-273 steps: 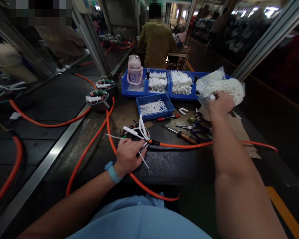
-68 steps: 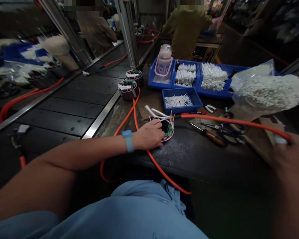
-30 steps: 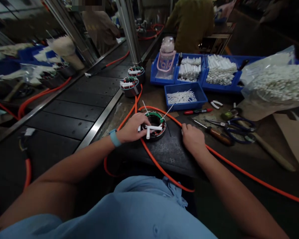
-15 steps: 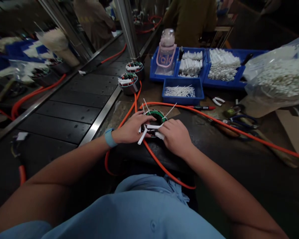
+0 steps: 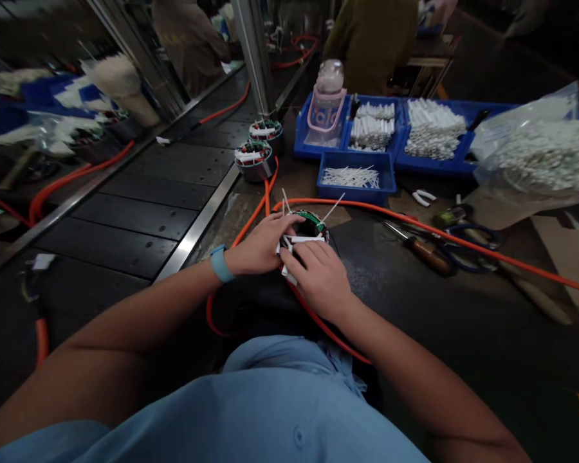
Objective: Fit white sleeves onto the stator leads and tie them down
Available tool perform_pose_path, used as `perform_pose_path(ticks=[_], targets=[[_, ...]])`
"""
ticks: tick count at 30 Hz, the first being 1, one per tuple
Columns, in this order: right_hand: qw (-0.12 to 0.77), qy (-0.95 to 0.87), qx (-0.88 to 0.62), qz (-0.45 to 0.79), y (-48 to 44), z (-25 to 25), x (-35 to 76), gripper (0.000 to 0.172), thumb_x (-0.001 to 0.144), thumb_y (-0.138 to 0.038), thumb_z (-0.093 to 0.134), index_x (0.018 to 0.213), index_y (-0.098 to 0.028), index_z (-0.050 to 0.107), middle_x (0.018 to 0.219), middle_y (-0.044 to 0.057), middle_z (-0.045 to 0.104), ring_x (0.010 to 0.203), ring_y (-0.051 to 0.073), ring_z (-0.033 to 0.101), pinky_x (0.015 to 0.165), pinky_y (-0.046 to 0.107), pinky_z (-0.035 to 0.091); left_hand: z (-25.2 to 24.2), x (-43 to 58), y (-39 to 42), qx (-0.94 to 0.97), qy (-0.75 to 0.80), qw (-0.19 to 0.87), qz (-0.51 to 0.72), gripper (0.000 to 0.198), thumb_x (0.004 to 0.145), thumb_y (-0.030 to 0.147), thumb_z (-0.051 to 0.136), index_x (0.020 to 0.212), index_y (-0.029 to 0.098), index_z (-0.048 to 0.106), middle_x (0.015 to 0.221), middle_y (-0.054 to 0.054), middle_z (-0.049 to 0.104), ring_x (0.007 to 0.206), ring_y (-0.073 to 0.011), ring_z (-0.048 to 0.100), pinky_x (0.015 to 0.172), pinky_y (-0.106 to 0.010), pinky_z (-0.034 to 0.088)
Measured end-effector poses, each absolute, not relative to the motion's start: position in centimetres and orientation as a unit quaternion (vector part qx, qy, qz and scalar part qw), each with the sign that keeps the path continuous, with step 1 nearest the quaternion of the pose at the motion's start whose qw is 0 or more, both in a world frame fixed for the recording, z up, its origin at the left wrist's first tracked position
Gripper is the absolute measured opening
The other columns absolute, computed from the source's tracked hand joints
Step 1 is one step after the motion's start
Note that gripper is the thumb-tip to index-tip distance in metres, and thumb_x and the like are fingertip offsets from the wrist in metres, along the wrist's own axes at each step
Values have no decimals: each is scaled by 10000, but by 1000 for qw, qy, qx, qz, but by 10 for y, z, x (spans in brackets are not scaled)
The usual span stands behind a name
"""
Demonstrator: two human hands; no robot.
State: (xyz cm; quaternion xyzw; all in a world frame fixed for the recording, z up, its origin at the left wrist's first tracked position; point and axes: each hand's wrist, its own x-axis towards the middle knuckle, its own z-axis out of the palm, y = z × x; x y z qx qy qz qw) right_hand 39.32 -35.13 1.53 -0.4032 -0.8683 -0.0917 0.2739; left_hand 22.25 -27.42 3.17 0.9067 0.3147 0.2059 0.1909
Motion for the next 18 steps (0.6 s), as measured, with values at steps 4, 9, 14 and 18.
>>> perform_pose_path(ticks=[4,9,14,18], targets=[[308,-862,-378,-137,-351,8,381,263,865,-108,453,1031,-144,655,1019,108,667,967,214,576,887,358,457,30,222,-274,915,307,180,190,661,618,122,578,1254,147,398,993,-68,629,989,-222,584,1016,-415,341],[336,-857,-379,-97,-345,11,389,241,865,-139,470,1026,-162,648,1017,88,681,953,186,607,862,321,479,31,222,-272,919,298,179,184,566,657,143,588,1203,162,439,988,-59,643,975,-213,598,1017,-414,337],[362,-809,-455,84,-326,25,408,142,807,-228,547,883,-188,660,906,67,675,857,185,607,772,311,483,31,225,-272,922,290,189,174,493,682,209,660,1142,174,486,1149,-79,614,1103,-243,552,1049,-430,295],[374,-744,-491,256,-305,24,426,131,726,-259,602,798,-166,659,801,43,657,739,170,598,696,290,466,35,223,-267,925,292,188,157,545,648,236,729,1136,159,499,1159,-82,610,1105,-257,547,1056,-428,278]])
